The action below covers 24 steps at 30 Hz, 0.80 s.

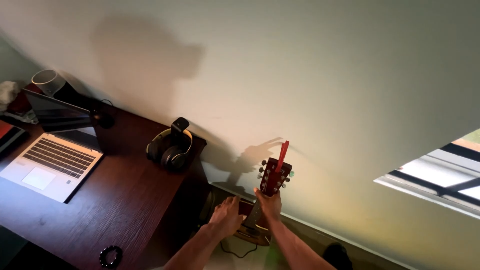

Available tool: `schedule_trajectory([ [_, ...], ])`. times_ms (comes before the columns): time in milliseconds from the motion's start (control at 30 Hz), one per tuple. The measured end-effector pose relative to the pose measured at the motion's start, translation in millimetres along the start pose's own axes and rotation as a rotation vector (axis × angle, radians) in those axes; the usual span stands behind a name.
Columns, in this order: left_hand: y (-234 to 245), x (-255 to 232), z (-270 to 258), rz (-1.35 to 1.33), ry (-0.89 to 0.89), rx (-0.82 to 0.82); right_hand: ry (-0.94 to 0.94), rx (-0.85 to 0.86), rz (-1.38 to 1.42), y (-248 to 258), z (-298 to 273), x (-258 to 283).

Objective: The recorder organizes personal items in a bedroom, including moving a guitar and placing a booklet and a cup onto a desk.

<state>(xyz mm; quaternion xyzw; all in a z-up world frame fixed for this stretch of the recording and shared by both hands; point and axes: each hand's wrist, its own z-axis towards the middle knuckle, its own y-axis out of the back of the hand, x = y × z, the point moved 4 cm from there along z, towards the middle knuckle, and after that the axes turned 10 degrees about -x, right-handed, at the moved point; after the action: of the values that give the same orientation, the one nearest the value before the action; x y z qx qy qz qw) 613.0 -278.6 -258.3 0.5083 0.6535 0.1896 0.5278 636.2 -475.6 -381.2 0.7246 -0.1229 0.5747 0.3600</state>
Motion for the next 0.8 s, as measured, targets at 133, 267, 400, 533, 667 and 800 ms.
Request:
schedule_trajectory([
  [133,3.5,0.6,-1.8,-0.018,-0.003,-0.012,-0.002,-0.045,-0.065,-1.2,-1.9,-3.2],
  [267,-3.9,7.5,8.2,0.034,-0.042,-0.019,0.016,-0.049,-0.102,-2.9,0.0,-8.6],
  [400,-6.8,7.8,10.1,0.056,0.001,0.048,-0.009,-0.024,-0.109,0.4,1.5,-4.4],
  [533,-2.0,2.5,3.1,0.017,-0.018,0.009,0.070,-0.037,-0.146,1.2,7.2,-14.1],
  [667,2.4,-0.3,-2.3,0.005,0.007,0.017,0.074,0.044,-0.111,9.3,0.2,1.8],
  [800,-2.7,5.0,1.6,0.008,-0.006,0.017,0.088,-0.033,-0.150,3.6,7.7,-19.1],
])
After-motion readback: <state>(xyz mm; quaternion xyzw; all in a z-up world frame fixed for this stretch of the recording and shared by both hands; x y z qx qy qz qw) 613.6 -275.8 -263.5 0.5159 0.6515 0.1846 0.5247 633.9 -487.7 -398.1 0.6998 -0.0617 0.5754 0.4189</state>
